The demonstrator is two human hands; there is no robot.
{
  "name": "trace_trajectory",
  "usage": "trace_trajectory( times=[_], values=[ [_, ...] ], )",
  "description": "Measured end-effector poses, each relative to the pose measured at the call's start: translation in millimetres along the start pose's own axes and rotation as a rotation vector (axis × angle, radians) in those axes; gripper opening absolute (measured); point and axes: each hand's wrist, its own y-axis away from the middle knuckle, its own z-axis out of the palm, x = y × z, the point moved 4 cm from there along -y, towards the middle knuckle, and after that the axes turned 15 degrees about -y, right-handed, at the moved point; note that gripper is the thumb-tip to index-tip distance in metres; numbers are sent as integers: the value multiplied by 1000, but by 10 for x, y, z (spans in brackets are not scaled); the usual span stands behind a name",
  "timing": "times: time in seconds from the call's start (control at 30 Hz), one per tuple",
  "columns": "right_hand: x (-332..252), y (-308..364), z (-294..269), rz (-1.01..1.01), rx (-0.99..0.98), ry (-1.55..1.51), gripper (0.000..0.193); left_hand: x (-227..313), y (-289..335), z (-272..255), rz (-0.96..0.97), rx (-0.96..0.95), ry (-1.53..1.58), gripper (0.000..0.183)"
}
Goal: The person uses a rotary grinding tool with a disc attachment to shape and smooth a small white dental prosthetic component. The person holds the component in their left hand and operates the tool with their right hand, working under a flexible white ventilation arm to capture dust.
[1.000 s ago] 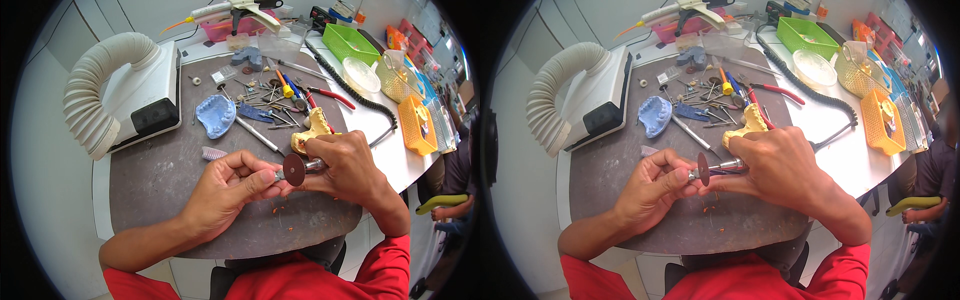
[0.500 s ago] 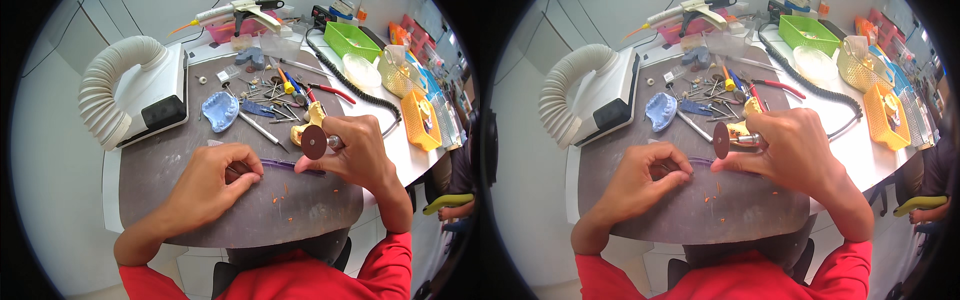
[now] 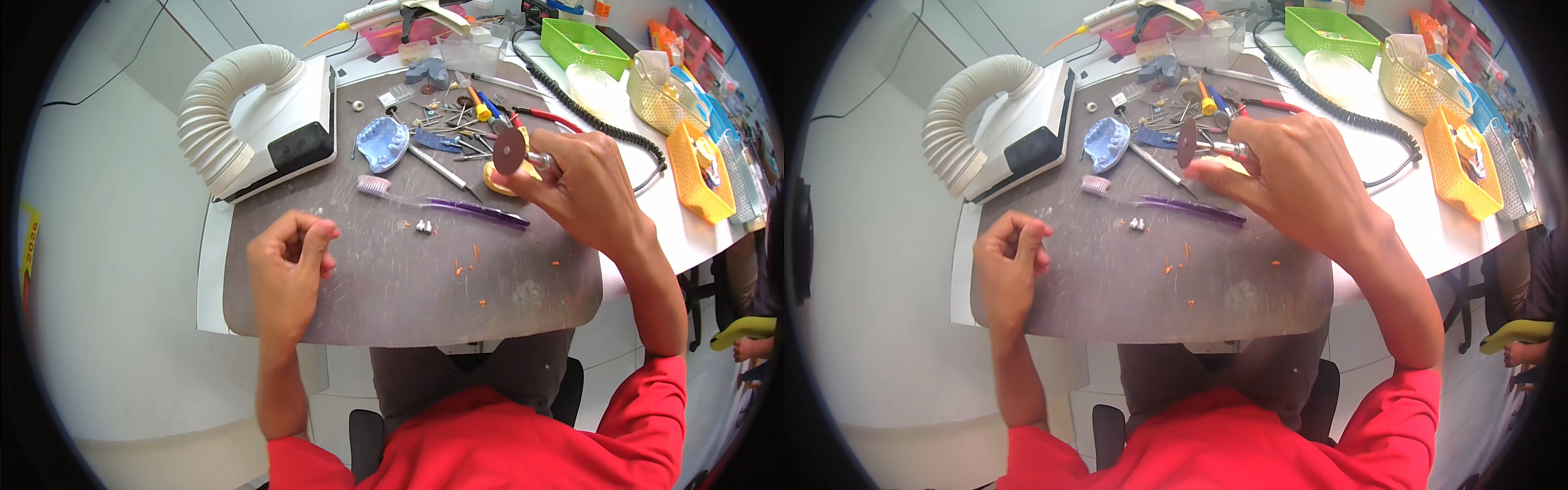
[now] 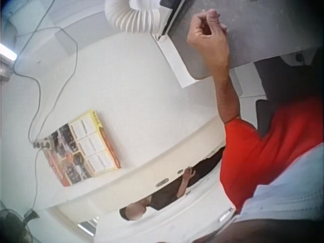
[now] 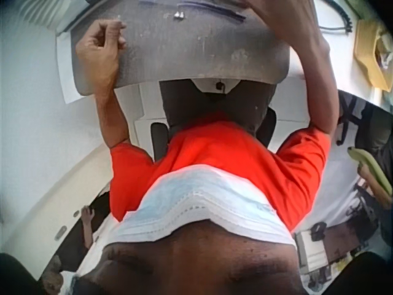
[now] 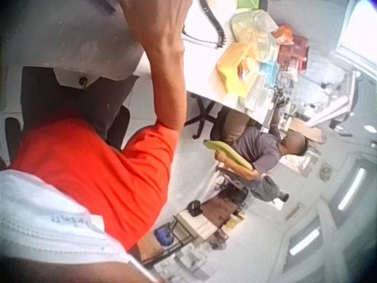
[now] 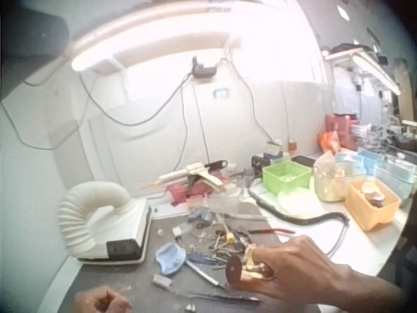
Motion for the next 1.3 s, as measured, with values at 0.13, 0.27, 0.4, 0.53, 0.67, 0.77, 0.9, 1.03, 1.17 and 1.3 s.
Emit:
trace_trajectory(
  times=[0.13, 0.27, 0.4, 0.53, 0.67, 0.77, 0.9, 1.03, 1.17, 1.3],
  values=[
    [-95, -30, 15, 71, -83, -49, 28, -286, 272, -86, 219, 330, 104, 44],
    [-82, -38, 22, 56, -82, -62, 20, -441, 390, -114, 110, 435, 269, 40],
    [71, -13, 59, 11, -20, -46, 19, -283, 354, -46, 28, 477, 424, 28],
    [57, -55, -10, 67, 2, -17, 25, -205, 314, -4, 130, 419, 354, 22],
    [126, -96, -55, 101, 66, 53, 24, -372, 368, -101, 75, 209, 113, 28],
    [140, -103, -81, 60, 127, 42, 23, -511, 347, -82, 77, 183, 299, 32],
    [184, -125, -111, 60, 144, 126, 20, -339, 321, -95, 95, 268, 244, 36],
    [367, -103, -84, 20, 187, 167, 21, -202, 356, -24, 79, 230, 141, 29],
    [386, -93, -147, 42, 204, 254, 25, -286, 414, -32, -49, -30, 61, 20],
    [376, -73, -147, 10, 273, 277, 18, -167, 398, -10, 193, 120, 187, 14]
  ],
)
